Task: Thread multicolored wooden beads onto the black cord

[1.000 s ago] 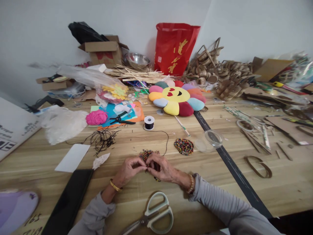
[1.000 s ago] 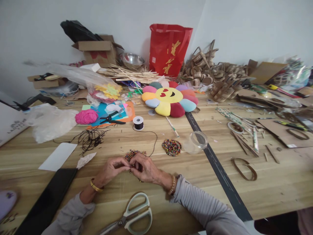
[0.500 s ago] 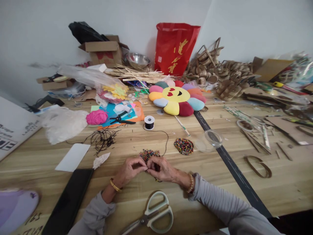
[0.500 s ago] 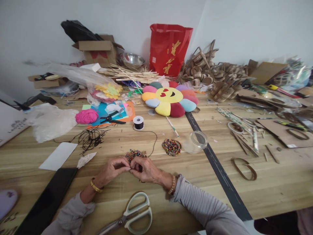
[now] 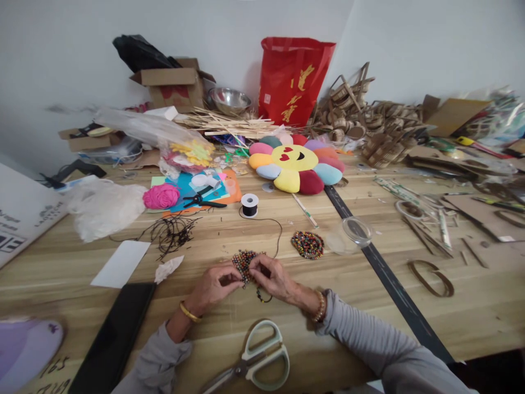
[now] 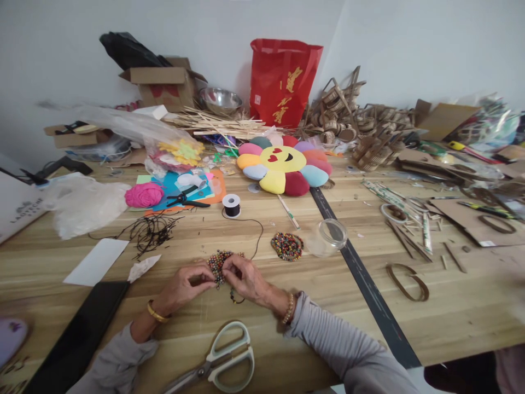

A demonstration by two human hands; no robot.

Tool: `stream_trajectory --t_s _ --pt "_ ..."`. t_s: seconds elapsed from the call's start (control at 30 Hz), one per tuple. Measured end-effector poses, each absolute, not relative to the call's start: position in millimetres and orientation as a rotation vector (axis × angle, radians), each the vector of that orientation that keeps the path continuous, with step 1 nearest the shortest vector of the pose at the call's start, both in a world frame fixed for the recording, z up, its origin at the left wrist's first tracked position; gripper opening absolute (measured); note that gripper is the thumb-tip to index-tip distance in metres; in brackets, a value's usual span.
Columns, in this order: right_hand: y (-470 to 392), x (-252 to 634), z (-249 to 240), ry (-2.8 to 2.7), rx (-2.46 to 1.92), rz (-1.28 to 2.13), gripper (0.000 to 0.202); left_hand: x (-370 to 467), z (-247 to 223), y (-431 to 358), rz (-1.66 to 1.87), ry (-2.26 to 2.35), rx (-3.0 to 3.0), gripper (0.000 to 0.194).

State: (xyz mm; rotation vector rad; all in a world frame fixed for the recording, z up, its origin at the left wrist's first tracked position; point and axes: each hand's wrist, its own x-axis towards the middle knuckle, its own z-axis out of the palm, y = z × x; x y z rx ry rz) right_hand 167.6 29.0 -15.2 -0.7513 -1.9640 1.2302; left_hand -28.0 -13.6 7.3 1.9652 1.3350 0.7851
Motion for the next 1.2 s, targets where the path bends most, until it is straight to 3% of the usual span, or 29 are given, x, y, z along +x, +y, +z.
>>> stream_trajectory --t_s 0.3,0.87,1.2 --pt "28 165 -15 -1.773 -0.802 1.461 0.016 -29 -5 -16 0.613 1.204 2.331 0.012" --pt "31 166 -9 -1.904 -0.793 1.325 0.018 -24 -5 -17 0.641 1.202 2.339 0.013" --pt "33 167 -13 -1.968 -0.710 1.223 0.018 -27 3 -14 0.887 1.331 1.853 0.009"
